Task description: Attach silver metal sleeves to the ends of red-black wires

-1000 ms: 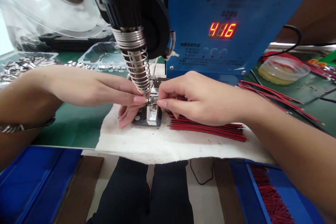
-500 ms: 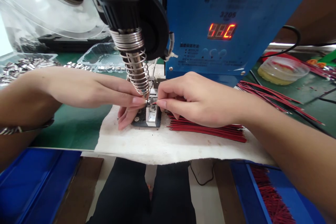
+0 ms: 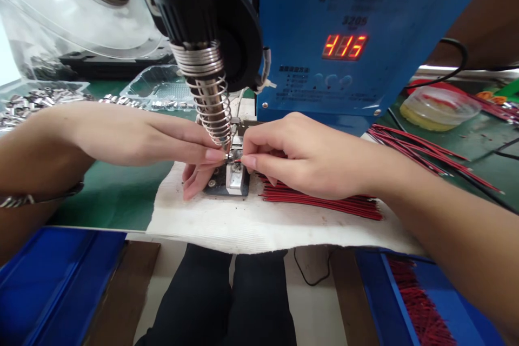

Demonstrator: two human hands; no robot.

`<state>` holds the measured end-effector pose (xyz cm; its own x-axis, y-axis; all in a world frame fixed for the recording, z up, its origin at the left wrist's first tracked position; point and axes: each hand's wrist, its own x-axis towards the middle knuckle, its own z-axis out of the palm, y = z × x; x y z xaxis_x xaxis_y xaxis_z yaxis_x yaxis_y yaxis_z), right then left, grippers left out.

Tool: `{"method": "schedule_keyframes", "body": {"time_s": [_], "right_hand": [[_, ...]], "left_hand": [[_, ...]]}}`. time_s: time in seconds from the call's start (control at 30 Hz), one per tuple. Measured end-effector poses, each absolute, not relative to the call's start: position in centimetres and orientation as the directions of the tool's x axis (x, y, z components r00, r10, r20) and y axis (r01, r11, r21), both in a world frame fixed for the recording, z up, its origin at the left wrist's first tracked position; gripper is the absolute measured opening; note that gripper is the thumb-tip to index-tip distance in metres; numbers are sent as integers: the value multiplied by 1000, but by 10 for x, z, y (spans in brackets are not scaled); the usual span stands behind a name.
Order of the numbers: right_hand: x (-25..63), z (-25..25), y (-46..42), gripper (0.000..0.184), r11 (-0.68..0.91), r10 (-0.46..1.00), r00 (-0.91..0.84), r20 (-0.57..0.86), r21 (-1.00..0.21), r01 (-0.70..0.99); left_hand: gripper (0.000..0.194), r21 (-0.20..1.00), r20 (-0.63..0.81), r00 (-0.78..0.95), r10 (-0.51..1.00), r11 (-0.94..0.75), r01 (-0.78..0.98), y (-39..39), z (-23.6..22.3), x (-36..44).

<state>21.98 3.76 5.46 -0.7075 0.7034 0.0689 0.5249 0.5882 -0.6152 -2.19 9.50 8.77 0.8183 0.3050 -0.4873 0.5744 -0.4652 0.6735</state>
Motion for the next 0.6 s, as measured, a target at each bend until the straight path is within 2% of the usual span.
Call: {"method": "schedule_keyframes", "body": {"time_s": [0.2,0.37,0.6], "right_hand": [[221,53,38,29,588,707,-703,80,-619,521],[221,52,40,31,605,712,-696,88,-580,545],[222,50,39,32,652,692,-717,86,-501,569]], "left_hand": [[49,693,-477,828,295,-452,561,98,85,-23],[43,696,-467,832,300,-456,555,98,86,-23],[41,623,-442,825,352,-541,565,93,85,-21]]}}
